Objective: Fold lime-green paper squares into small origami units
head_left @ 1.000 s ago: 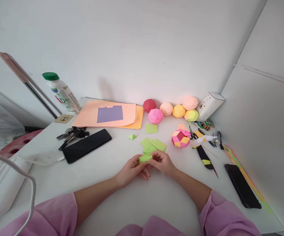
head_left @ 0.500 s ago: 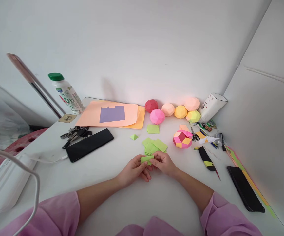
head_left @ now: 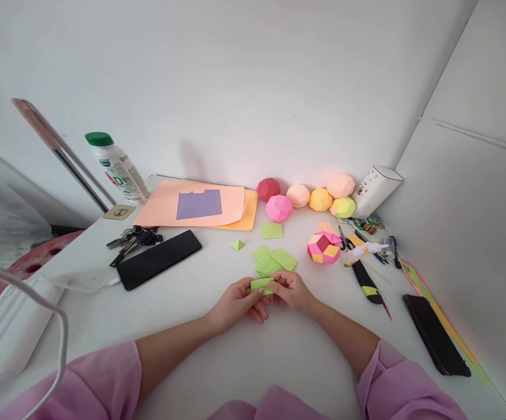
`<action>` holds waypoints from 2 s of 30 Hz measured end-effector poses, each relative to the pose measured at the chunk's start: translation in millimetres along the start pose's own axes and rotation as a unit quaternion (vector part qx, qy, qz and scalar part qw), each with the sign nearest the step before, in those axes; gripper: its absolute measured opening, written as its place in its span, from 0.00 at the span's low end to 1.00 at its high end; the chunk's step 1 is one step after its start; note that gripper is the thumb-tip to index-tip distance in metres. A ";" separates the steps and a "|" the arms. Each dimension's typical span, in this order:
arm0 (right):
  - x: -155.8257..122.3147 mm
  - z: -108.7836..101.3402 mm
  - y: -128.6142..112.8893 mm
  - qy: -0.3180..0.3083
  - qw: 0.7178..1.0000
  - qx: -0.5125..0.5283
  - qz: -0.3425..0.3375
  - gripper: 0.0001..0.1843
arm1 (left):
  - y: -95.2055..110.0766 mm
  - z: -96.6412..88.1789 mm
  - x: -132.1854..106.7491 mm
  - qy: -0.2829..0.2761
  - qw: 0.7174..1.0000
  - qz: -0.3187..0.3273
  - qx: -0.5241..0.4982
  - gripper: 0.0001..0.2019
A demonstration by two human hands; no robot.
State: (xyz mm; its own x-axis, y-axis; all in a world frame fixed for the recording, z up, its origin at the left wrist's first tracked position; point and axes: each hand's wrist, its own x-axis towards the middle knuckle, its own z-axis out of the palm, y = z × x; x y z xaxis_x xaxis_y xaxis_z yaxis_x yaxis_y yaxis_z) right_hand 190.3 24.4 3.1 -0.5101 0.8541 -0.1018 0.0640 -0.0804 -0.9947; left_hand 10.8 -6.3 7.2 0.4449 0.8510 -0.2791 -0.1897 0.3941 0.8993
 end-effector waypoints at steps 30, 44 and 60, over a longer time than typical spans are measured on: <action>-0.1 -0.1 2.8 0.002 1.000 -0.002 0.007 0.15 | -2.6 -2.6 0.2 -0.001 1.000 -0.009 0.010 0.17; -0.1 0.2 1.7 0.008 1.000 0.010 0.007 0.14 | -2.1 -1.4 0.7 -0.001 1.000 -0.009 0.003 0.16; -2.2 -0.4 -0.5 -0.018 1.000 0.002 0.007 0.11 | -8.0 2.3 -6.2 0.024 0.998 0.006 0.061 0.16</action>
State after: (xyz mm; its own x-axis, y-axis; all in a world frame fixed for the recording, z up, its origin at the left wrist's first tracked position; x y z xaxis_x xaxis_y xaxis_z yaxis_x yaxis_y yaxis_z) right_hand 191.7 22.7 3.8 -0.5403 0.8334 -0.1162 0.0674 -0.0948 -0.9932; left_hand 11.6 -15.5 2.5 0.3999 0.8725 -0.2808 -0.0866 0.3410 0.9361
